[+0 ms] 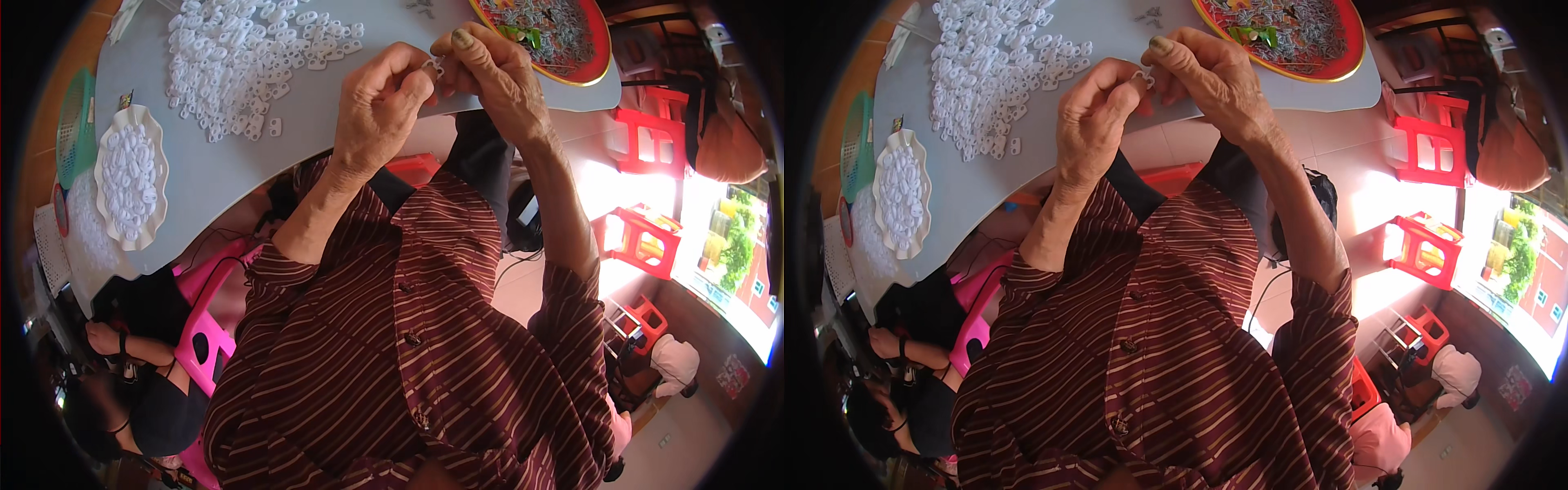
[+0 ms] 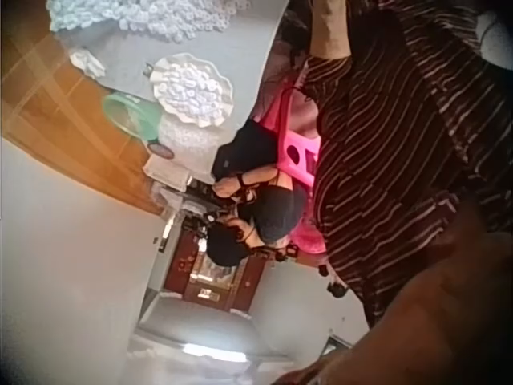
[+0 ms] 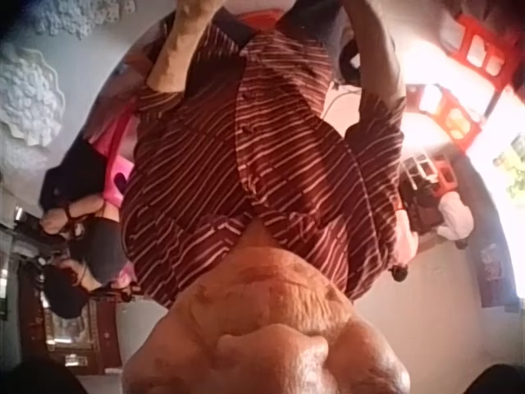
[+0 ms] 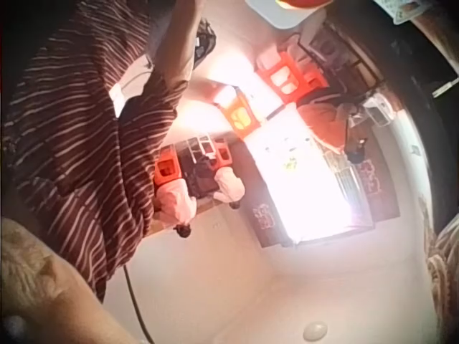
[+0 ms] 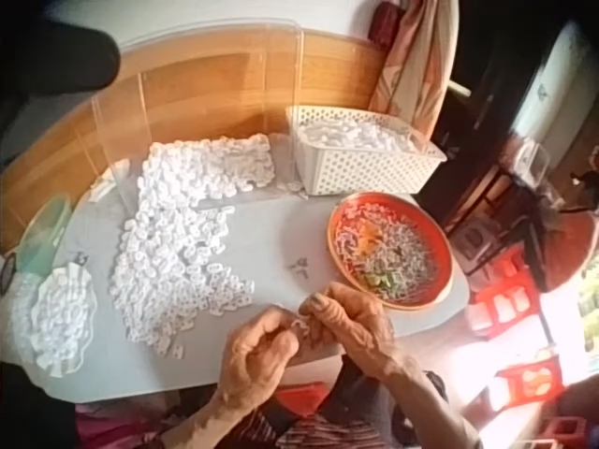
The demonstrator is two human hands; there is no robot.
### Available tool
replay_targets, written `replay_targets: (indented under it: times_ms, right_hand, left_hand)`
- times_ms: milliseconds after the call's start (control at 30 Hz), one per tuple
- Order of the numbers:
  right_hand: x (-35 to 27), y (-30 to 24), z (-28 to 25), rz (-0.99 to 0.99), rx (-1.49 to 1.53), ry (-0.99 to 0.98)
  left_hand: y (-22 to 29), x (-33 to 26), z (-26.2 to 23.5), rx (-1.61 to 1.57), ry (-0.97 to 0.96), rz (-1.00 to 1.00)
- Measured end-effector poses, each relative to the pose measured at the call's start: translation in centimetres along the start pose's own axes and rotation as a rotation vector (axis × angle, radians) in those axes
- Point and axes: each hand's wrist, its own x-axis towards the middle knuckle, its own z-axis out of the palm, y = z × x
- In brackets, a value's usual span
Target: Manual assembly of small white plastic components by inserting metal pieces into them at a table.
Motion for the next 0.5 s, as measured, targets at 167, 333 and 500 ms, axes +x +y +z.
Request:
replay_targets:
  times_ms: [167, 333, 500]
  right_hand:
    - [0.1, 0.3, -0.1, -0.064, -0.025, -0.063]
    - [-0.3, 0.3, 1.4, -0.076, -0.018, 0.077]
    - [-0.1, 0.9, 1.9, -0.032, -0.052, 0.173]
  left_hand:
    - [-0.3, 0.1, -0.2, 0.002, -0.022, -0.003]
    - [-0.7, 0.3, 0.5, 0.019, 0.087, 0.108]
    - [-1.2, 0.4, 0.6, 0.012, 0.116, 0.136]
